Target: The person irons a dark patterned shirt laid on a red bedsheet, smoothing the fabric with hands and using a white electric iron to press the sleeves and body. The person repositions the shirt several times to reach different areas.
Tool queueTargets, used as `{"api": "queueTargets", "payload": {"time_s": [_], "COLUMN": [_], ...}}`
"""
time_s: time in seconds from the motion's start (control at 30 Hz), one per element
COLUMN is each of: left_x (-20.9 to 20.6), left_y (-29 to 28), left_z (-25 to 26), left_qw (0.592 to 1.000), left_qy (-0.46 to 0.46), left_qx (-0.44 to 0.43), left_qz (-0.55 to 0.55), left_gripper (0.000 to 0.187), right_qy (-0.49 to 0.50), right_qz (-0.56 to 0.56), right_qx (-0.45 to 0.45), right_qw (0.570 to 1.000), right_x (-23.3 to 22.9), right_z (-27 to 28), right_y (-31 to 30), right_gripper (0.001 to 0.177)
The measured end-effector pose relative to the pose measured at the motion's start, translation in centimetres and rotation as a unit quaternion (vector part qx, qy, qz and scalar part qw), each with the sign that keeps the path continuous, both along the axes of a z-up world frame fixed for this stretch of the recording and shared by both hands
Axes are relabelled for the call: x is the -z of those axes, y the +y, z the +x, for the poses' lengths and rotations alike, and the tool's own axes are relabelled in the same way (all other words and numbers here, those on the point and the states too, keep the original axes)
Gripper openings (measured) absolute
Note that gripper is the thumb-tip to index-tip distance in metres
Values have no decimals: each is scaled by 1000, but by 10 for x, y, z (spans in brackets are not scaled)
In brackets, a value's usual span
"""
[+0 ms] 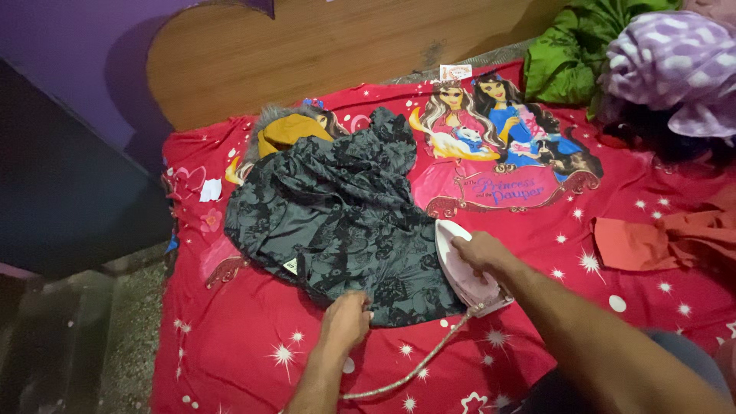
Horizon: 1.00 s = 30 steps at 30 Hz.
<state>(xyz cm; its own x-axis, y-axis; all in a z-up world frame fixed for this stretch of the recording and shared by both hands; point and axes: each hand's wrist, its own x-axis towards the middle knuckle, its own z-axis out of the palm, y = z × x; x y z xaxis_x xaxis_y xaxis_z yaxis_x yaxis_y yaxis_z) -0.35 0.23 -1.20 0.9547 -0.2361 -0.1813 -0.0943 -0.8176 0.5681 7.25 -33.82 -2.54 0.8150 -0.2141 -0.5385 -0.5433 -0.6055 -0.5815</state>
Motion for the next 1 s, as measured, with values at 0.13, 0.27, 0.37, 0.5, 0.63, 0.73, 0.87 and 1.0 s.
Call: {"api": "queueTargets", "payload": {"time_s": [0.13, 0.27, 0.37, 0.5, 0.63, 0.73, 0.87, 1.0], "left_x": [-9, -15, -13, -5, 6, 11, 6, -4], "left_y": [-2, -2, -2, -2, 2, 1, 0, -3], "left_z": [-4, -6, -6, -8, -1, -2, -5, -2], "left_qw": [999, 999, 999, 1000, 999, 999, 1000, 999], "left_qy": [-22, -24, -18, -20, -31, -21, -9, 19], "left_qx": [5, 16, 14, 11, 16, 25, 26, 23], "left_qz": [-29, -25, -22, -3, -25, -18, -3, 14], "left_gripper": [31, 32, 34, 32, 34, 33, 33, 32], "right_qy": [-19, -32, -41, -73, -91, -51, -19, -65], "right_qz": [19, -14, -43, -65, -64, -64, -58, -58], "right_qx": [6, -8, 16, 26, 38, 29, 27, -23], "right_qw": [1000, 999, 998, 995, 993, 996, 998, 996], "right_x": [1, -5, -12, -16, -10, 1, 13, 17], "right_z": [-13, -21, -22, -20, -1, 2, -4, -14], "right_y": [-3, 0, 4, 8, 8, 2, -3, -10], "right_gripper": [54, 58, 53, 59, 58, 60, 61, 64]}}
